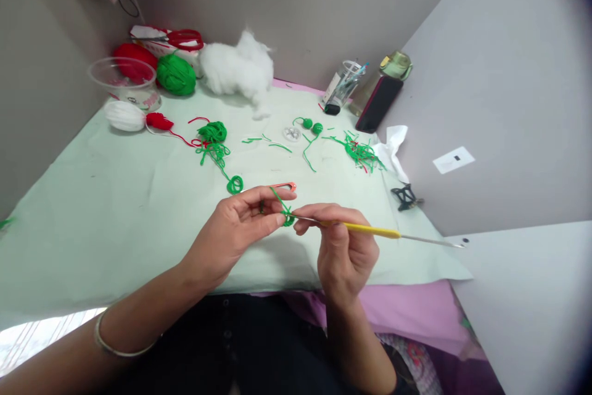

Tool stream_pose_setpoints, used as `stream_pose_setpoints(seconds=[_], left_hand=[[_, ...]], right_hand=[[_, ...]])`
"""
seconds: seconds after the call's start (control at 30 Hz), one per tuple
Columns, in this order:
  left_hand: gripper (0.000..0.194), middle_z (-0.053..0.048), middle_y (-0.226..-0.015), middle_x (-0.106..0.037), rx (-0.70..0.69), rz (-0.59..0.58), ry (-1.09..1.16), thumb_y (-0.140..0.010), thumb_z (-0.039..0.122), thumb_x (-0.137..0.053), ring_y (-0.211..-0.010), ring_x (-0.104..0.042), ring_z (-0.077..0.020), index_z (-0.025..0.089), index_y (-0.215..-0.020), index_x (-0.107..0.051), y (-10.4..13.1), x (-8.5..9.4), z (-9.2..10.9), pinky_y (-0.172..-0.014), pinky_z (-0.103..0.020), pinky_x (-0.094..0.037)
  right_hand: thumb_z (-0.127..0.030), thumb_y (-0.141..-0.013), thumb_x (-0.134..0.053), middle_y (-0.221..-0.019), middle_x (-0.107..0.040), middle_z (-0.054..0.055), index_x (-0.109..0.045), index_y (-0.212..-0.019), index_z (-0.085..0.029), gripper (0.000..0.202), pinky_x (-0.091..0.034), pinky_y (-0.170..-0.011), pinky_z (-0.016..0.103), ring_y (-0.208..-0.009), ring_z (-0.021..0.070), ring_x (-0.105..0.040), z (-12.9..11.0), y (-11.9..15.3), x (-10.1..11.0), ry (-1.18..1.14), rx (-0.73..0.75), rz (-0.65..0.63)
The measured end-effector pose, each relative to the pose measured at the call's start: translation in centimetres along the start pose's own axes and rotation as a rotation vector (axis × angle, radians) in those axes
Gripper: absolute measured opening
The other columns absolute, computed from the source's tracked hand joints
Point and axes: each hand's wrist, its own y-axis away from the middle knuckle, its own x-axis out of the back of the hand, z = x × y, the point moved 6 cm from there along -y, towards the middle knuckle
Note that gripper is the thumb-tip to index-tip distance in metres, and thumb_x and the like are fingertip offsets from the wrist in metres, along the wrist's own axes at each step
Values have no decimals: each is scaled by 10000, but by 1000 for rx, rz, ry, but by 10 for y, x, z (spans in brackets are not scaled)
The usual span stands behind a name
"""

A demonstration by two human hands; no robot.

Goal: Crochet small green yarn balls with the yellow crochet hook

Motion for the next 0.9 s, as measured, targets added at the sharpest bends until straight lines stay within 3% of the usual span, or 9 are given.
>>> stream_pose_setpoints(seconds=[0.2,0.37,0.73,0.9], left_hand=[[195,-39,-1268,-761,-4,39,30,-840,244,-829,-885,-605,-145,269,-1034,-830,2,1,1,-928,-304,-495],[193,-50,-1341,-743,-31,17,5,-858,234,-816,-991,-656,-168,255,-1049,-824,3,1,3,-969,-307,-505],[220,-9,-1245,-797,-57,68,-76,-849,215,-816,-934,-681,-127,276,-1059,-835,1,3,9,-901,-242,-575],[167,7,-1071,-816,-117,118,-115,-847,208,-817,-882,-726,-125,272,-1000,-835,4,3,9,-842,-222,-603]], right_hand=[[-208,-1062,-488,-1020,-784,52,-708,-1109,-255,230,-614,-675,376,-760,174,-718,-4,1,-2,49,45,-6],[-206,-1062,-489,-1016,-788,62,-716,-1105,-250,235,-617,-657,370,-763,179,-722,-7,3,-3,55,93,5],[-200,-1062,-495,-1000,-794,70,-715,-1110,-235,228,-628,-645,366,-787,188,-741,-4,2,-5,39,138,43],[-160,-1052,-504,-898,-780,62,-733,-1133,-218,250,-651,-710,384,-885,217,-769,-13,3,-9,155,279,34]])
